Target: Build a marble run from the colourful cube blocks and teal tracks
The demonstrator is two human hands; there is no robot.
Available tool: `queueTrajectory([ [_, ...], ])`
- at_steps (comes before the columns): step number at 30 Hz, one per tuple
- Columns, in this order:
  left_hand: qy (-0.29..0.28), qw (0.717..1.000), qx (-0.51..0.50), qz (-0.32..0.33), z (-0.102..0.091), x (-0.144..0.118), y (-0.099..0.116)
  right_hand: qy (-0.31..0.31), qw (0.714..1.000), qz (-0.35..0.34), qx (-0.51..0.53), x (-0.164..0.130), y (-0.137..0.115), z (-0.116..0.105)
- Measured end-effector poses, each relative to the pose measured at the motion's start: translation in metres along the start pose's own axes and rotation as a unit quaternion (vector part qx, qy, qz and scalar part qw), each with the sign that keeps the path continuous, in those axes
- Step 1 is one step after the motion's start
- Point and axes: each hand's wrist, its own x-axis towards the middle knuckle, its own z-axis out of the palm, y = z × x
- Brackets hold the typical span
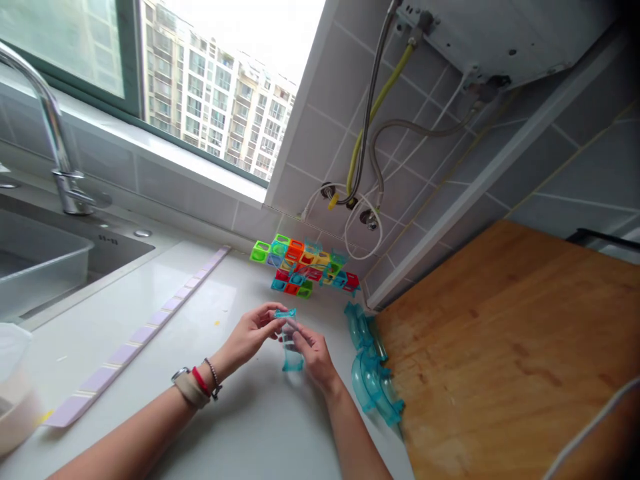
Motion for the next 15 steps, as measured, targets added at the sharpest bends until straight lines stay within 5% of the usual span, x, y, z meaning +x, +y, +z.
queueTrajectory([
  [5, -0.016, 0.998, -0.06, -0.028, 0.0, -0.003, 0.011, -0.077, 0.99, 0.048, 0.104, -0.007, -0.011, -0.002],
  [9, 0.05, 0.995, -0.071, -0.043, -0.001, 0.0, 0.007, -0.022, 0.996, 0.041, 0.073, 0.005, -0.025, -0.011],
  [12, 0.12, 0.988, -0.055, -0.082, -0.003, 0.004, -0.006, 0.023, 1.0, -0.02, -0.001, 0.036, -0.063, -0.017],
  [15, 0.125, 0.986, -0.036, -0.109, -0.003, 0.006, -0.017, 0.021, 0.992, -0.082, -0.091, 0.081, -0.12, -0.015],
])
